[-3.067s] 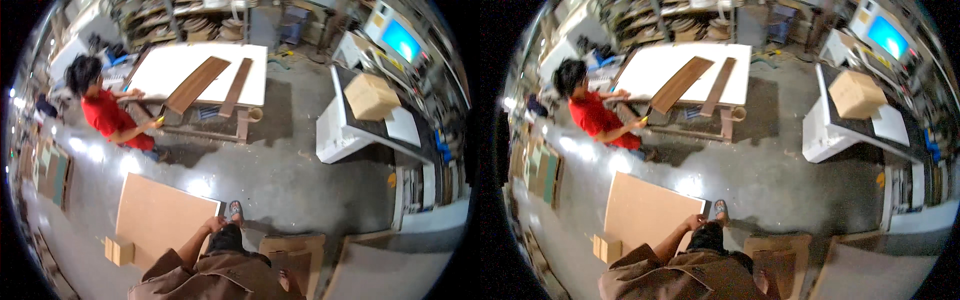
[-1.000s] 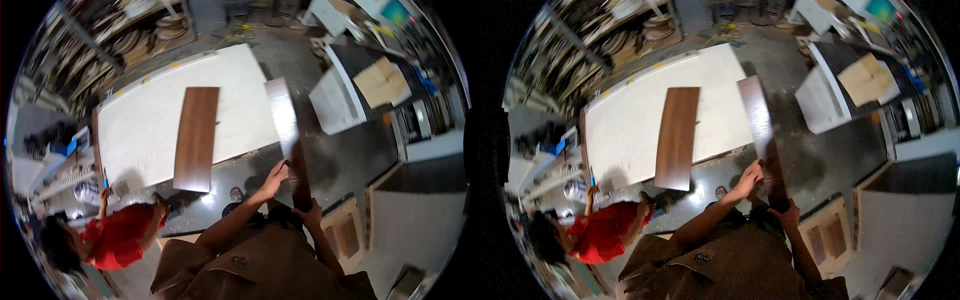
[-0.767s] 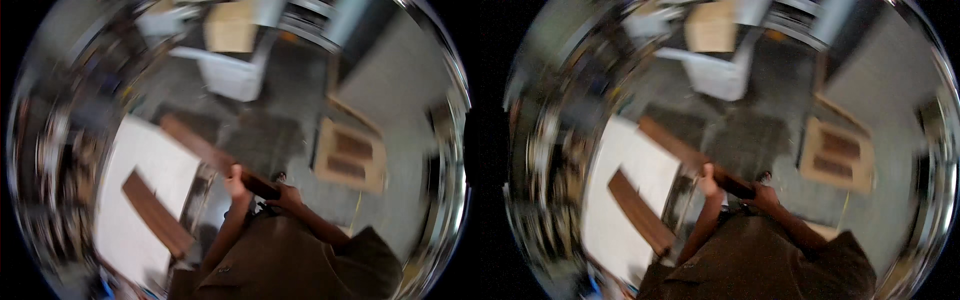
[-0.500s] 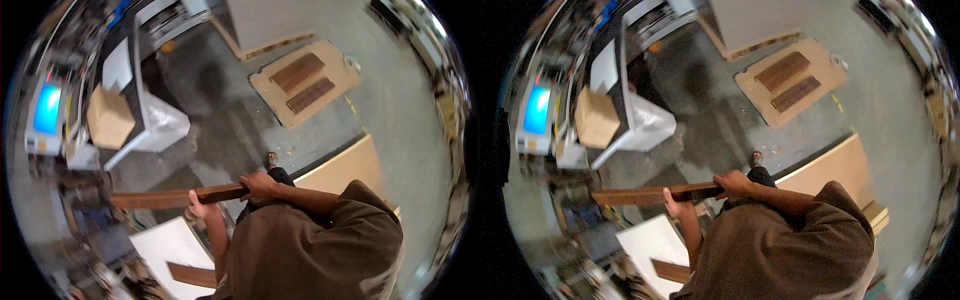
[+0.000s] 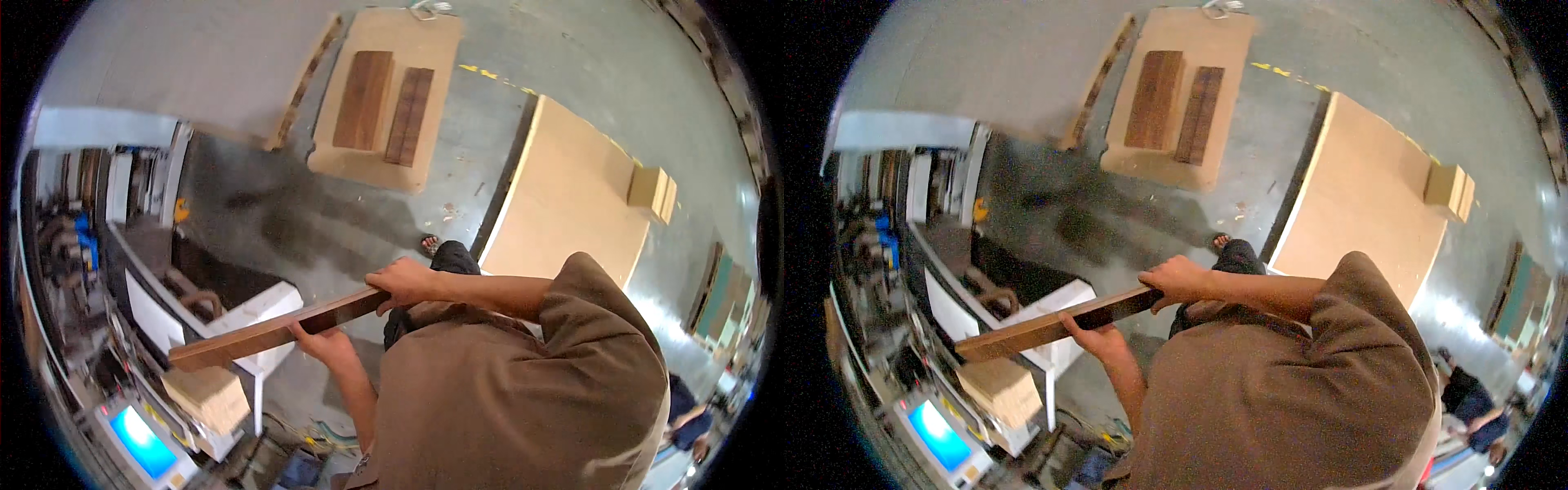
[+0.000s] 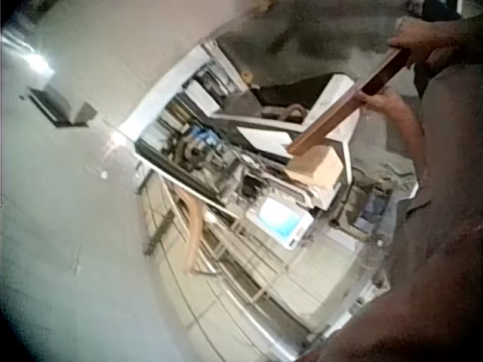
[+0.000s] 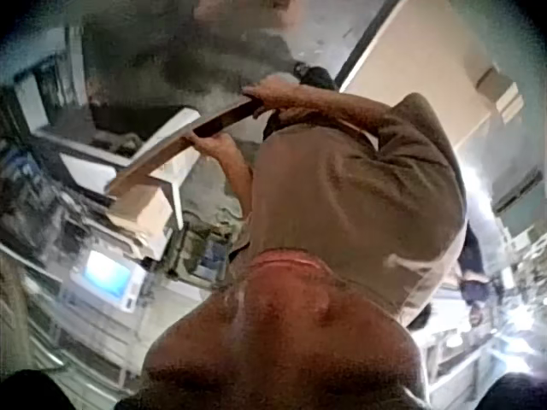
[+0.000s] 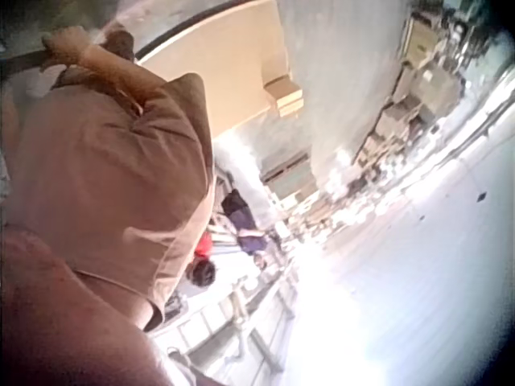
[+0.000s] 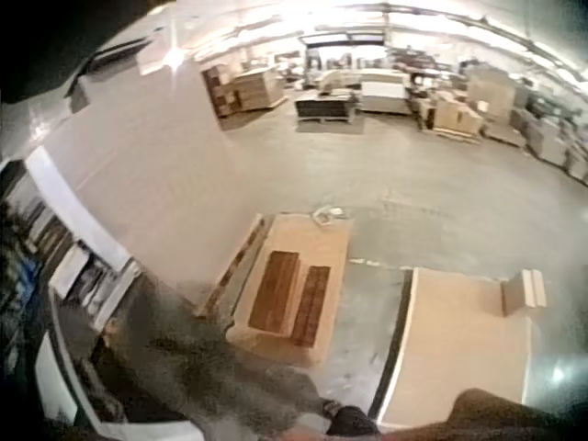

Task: Trimming the edges of wooden panels with a utility knife in a furniture factory.

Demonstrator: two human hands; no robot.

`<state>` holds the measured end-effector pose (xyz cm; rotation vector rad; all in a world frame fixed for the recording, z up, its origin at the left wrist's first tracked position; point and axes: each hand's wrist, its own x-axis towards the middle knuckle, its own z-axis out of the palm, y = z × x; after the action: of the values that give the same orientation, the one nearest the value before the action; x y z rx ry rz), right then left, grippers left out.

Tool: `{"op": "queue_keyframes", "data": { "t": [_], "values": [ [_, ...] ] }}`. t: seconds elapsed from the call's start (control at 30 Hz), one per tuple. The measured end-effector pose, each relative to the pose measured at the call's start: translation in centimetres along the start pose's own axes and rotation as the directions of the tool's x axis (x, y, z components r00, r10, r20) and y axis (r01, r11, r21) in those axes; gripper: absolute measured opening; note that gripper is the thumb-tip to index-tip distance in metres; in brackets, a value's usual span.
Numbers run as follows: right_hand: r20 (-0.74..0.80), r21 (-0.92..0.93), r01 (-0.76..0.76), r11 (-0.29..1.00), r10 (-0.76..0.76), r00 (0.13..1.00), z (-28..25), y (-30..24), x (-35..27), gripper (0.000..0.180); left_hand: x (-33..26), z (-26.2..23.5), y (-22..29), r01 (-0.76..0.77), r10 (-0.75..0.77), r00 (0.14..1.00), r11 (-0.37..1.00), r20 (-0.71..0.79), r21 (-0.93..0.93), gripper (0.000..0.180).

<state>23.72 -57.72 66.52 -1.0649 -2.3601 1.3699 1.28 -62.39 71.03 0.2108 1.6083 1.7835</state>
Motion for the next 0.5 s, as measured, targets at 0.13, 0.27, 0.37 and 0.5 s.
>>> {"op": "queue_keyframes", "data": {
  "t": [0.13, 0.27, 0.37, 0.5],
  "values": [
    [-0.215, 0.058, -0.140, 0.988, 0.150, 0.965, -2.3, 1.6, 0.3, 0.059, 4.1, 7.3, -1.1, 0.098, -0.105, 0.975, 0.994, 0.196, 0.045, 0.072],
    [-0.378, 0.139, -0.310, 0.941, 0.339, 0.862, -4.0, 3.3, 1.3, 0.062, 7.5, 15.2, -3.1, 0.177, -0.215, 0.918, 0.974, 0.333, 0.139, 0.064],
    [-0.422, 0.236, -0.444, 0.864, 0.503, 0.754, -5.4, 4.1, 1.8, 0.063, 8.7, 19.9, -4.5, 0.248, -0.294, 0.805, 0.956, 0.516, 0.158, 0.060],
    [-0.412, 0.268, -0.671, 0.692, 0.712, 0.569, -7.0, 4.3, 2.1, 0.067, 10.8, 24.2, -6.9, 0.345, -0.377, 0.560, 0.916, 0.738, 0.206, 0.051]
  ]
}}
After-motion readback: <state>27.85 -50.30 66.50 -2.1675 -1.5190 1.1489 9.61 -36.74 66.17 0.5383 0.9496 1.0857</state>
